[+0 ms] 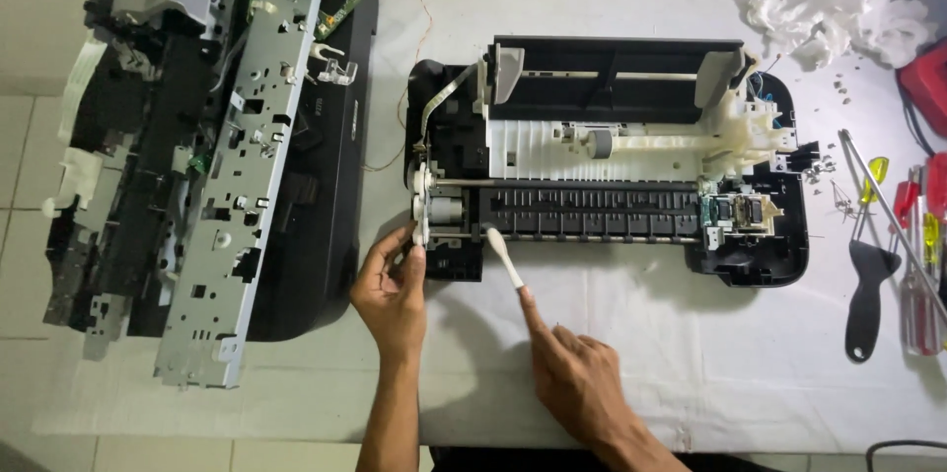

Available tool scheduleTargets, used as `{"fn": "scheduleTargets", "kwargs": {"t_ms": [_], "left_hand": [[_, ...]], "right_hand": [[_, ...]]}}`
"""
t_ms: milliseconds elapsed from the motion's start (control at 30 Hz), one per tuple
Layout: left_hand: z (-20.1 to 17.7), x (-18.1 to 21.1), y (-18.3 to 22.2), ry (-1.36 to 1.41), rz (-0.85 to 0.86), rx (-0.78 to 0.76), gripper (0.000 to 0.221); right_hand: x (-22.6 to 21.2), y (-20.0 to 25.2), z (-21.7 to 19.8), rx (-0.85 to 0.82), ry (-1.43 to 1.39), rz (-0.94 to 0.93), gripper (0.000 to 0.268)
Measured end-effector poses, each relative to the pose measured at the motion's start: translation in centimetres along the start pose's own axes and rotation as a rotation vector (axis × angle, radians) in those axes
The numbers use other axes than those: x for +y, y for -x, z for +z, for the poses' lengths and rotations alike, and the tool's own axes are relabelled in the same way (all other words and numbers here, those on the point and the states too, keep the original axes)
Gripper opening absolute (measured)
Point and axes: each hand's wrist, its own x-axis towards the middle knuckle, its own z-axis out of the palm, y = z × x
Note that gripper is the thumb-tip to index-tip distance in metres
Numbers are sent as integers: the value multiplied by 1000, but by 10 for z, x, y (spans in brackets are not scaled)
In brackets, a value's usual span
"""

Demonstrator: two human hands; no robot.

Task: Cleaning the internal components of a disassembled printer using a toothbrush to remove dust and debris.

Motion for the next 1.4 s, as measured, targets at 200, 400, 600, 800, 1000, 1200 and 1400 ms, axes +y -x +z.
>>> {"fn": "scheduleTargets", "kwargs": {"t_ms": [200,400,600,800,1000,1200,1400], "left_hand": [[7,1,-3,-176,56,57,38],[1,4,-2,-57,16,-4,32],[3,6,-3,-166,51,17,40],[1,6,-3,-130,42,-14,32],[3,-1,-5,-186,103,17,37],[4,18,-3,-143,53,1,23],[-7,-3,-3,-308,174,-19,37]], "right_hand": [[-6,-5,2,76,82,-14,64],[6,6,0,16,80,33,65],[6,8,4,-75,56,37,69],[-11,-8,4,81,52,-57,65],[5,5,-10,70,-64,46,61],[-3,0,-5,-28,-145,25,70],[-11,-11,-3,28,-139,-37,63]]}}
